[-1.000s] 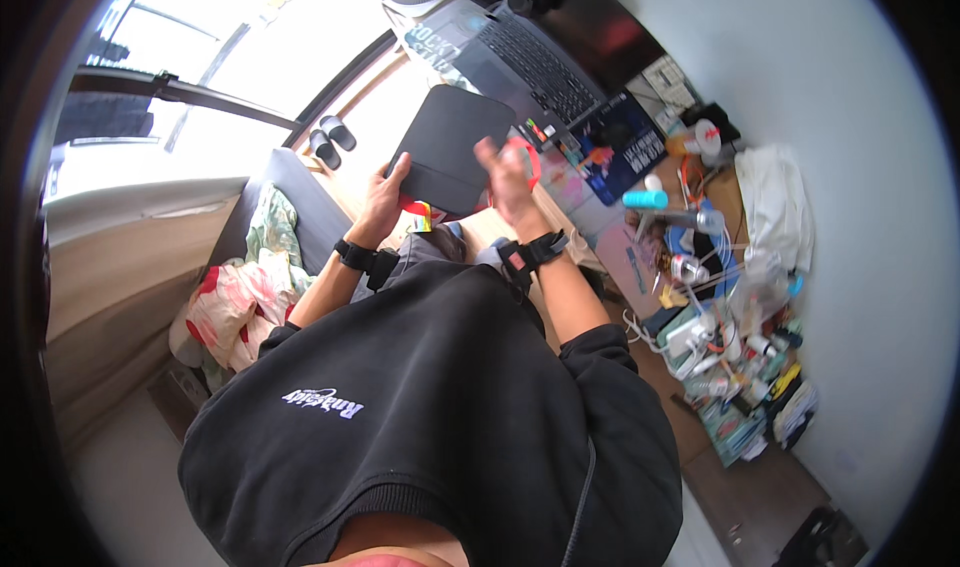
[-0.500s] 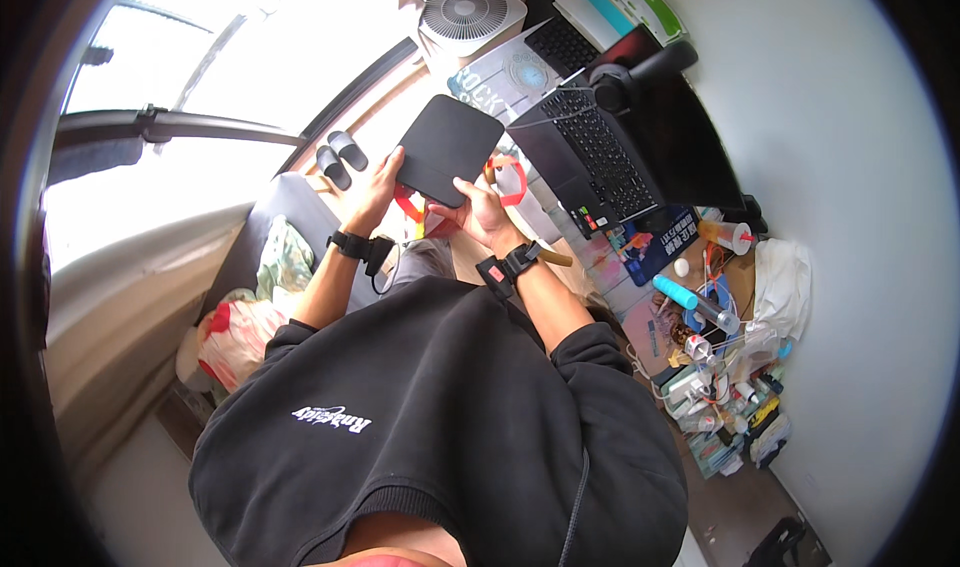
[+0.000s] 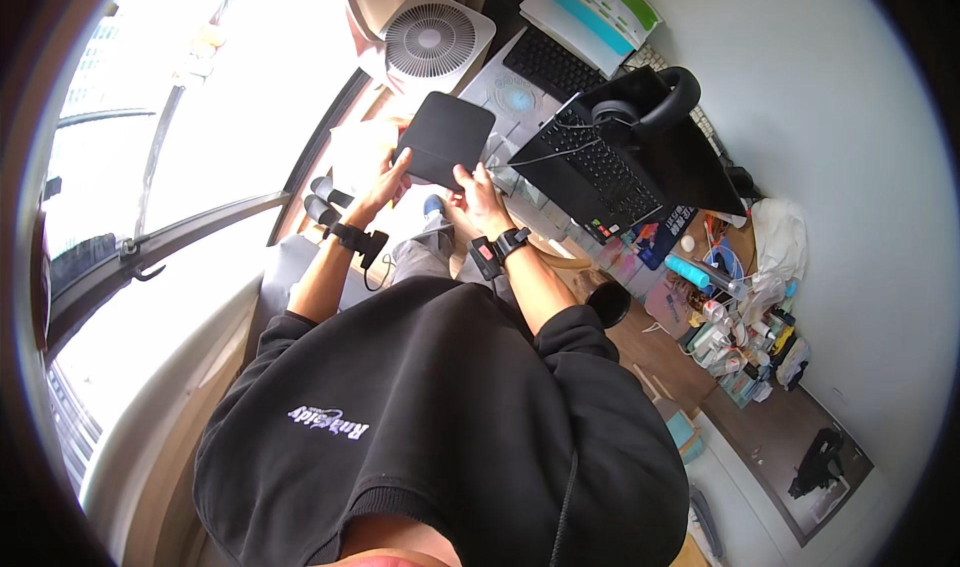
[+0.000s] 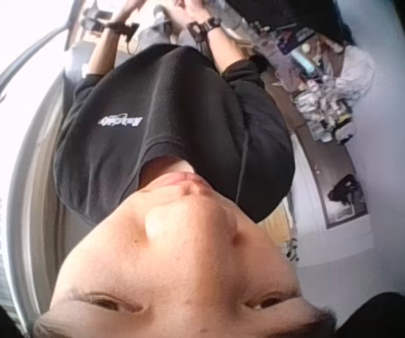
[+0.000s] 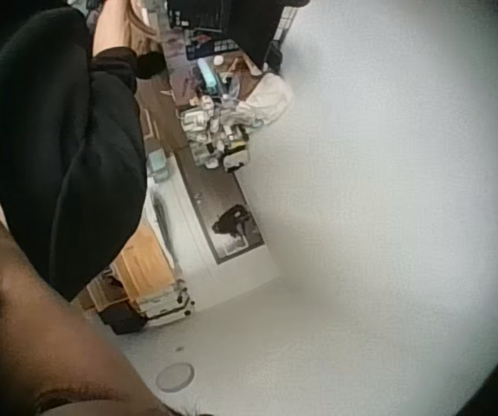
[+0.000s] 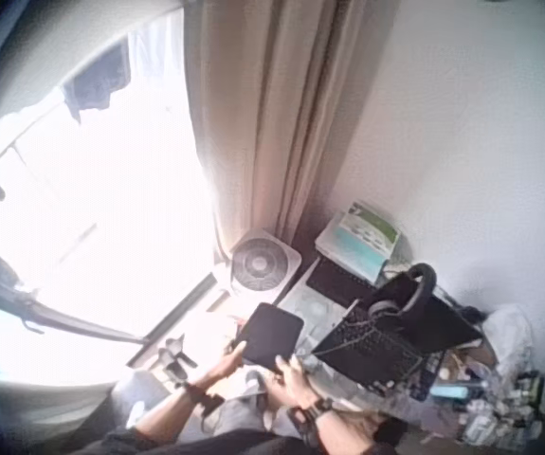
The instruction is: The person gathers several small items from a cluttered desk, including a laptop, a small bottle, a red plastic frame, a black pouch, a yellow cloth, and a plastic bag. They place these items into a red and yellow tote bag, then set the bag on the floor. The person then picks up a small tube and applies its contents to their hand.
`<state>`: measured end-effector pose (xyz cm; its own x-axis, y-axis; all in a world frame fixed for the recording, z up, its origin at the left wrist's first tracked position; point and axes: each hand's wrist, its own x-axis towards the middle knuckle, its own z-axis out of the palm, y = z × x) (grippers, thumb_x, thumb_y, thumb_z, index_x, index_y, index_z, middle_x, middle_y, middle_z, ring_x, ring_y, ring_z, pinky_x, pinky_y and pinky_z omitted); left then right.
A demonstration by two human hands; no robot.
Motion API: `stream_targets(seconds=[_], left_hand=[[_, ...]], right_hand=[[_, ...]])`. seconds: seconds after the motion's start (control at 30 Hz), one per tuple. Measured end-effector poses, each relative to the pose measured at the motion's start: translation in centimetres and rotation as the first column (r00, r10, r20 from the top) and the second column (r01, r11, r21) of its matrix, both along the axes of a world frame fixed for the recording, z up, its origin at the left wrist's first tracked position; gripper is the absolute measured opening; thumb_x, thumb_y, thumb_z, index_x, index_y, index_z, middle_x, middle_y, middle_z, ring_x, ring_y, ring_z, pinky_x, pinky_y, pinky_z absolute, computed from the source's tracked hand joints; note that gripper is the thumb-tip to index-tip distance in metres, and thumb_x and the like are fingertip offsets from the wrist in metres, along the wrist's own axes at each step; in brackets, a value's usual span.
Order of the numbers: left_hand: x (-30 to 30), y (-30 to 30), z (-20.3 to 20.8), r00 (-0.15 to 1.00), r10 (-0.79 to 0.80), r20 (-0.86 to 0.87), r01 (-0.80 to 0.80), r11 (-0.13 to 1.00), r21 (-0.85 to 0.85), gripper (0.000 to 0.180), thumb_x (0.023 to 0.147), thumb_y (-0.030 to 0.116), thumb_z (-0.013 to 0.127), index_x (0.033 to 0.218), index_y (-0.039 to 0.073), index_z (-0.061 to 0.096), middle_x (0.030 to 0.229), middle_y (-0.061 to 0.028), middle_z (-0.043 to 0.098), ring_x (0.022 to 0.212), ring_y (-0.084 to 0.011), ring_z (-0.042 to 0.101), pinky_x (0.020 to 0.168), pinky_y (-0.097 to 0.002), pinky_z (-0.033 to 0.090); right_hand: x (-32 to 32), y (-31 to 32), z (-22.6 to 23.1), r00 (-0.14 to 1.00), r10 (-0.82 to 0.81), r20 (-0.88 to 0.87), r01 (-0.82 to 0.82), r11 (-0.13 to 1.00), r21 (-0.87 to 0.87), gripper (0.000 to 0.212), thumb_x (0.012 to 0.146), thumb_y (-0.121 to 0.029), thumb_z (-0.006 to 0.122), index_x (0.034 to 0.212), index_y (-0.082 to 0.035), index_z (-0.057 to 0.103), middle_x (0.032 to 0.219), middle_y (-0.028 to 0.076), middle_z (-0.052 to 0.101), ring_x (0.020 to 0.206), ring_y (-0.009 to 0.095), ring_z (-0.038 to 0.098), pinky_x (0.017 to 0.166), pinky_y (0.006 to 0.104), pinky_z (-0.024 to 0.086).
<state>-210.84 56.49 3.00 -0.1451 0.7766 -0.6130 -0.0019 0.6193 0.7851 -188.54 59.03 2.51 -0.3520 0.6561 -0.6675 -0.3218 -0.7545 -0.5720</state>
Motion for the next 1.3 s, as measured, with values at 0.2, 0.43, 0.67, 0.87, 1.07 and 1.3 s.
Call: stream_targets(seconds=[0.2, 0.43, 0.67, 0.87, 1.07, 1.3], left_hand=[[-5.2, -1.3, 1.2, 0.999, 0.033, 0.026, -0.032, 0.999, -0.030, 0.030, 0.106, 0.030, 0.063, 0.127, 0.007, 0.063, 0.072, 0.0029, 0.057, 0.060, -0.0048, 0.050, 0.051, -0.0223, 0.038], [-7.9, -4.9, 2.1, 0.999, 0.002, -0.048, -0.007, 0.996, -0.091, 0.027, 0.108, 0.027, 0.060, 0.126, 0.006, 0.066, 0.074, 0.0043, 0.055, 0.063, -0.0036, 0.048, 0.056, -0.0207, 0.040], [-7.8, -6.0, 2.7, 0.997, -0.080, -0.022, 0.075, 0.982, -0.174, 0.029, 0.106, 0.027, 0.061, 0.122, 0.004, 0.067, 0.083, -0.0005, 0.066, 0.071, -0.0072, 0.059, 0.061, -0.0238, 0.048], [-6.3, -5.7, 2.6, 0.989, -0.134, -0.056, 0.129, 0.987, -0.098, 0.028, 0.106, 0.026, 0.060, 0.121, 0.002, 0.066, 0.086, -0.0035, 0.068, 0.075, -0.0089, 0.062, 0.062, -0.0263, 0.051], [-5.6, -6.0, 2.3, 0.977, -0.206, -0.050, 0.200, 0.974, -0.102, 0.027, 0.107, 0.027, 0.060, 0.121, 0.005, 0.066, 0.085, -0.0027, 0.066, 0.065, -0.0081, 0.054, 0.058, -0.0254, 0.047], [-3.8, -5.8, 0.4, 0.995, -0.074, 0.072, 0.088, 0.970, -0.228, 0.032, 0.108, 0.026, 0.058, 0.132, 0.006, 0.064, 0.088, -0.0025, 0.067, 0.065, -0.0059, 0.054, 0.057, -0.0221, 0.043]], right_hand=[[0.7, 4.8, -10.5, 0.730, -0.228, 0.645, 0.080, 0.965, 0.251, 0.038, 0.102, -0.021, 0.065, 0.126, 0.005, 0.051, 0.096, 0.016, 0.067, 0.055, 0.020, 0.062, 0.049, 0.0347, 0.053], [-0.1, 6.3, -13.9, 0.487, -0.188, 0.853, 0.001, 0.977, 0.215, 0.053, 0.096, -0.023, 0.075, 0.133, 0.005, 0.050, 0.116, 0.028, 0.067, 0.098, 0.038, 0.072, 0.082, 0.0467, 0.060], [-2.7, 6.4, -10.1, 0.180, -0.087, 0.980, -0.191, 0.974, 0.121, 0.077, 0.081, -0.037, 0.087, 0.131, 0.004, 0.046, 0.133, 0.026, 0.049, 0.114, 0.046, 0.063, 0.097, 0.0516, 0.056], [-3.3, 9.8, -8.7, 0.120, -0.353, 0.928, -0.542, 0.760, 0.359, 0.101, 0.065, -0.034, 0.097, 0.143, -0.005, 0.040, 0.148, 0.027, 0.041, 0.135, 0.044, 0.044, 0.112, 0.0555, 0.040], [-1.8, 17.6, -8.4, -0.054, -0.195, 0.979, -0.719, 0.688, 0.097, 0.125, 0.055, -0.048, 0.100, 0.156, -0.010, 0.036, 0.156, 0.013, 0.040, 0.143, 0.041, 0.040, 0.108, 0.0620, 0.042], [-0.6, 15.4, -8.8, 0.064, 0.204, 0.977, -0.610, 0.783, -0.123, 0.102, 0.059, -0.039, 0.101, 0.143, -0.012, 0.049, 0.149, 0.023, 0.051, 0.139, 0.042, 0.050, 0.114, 0.0608, 0.039]])
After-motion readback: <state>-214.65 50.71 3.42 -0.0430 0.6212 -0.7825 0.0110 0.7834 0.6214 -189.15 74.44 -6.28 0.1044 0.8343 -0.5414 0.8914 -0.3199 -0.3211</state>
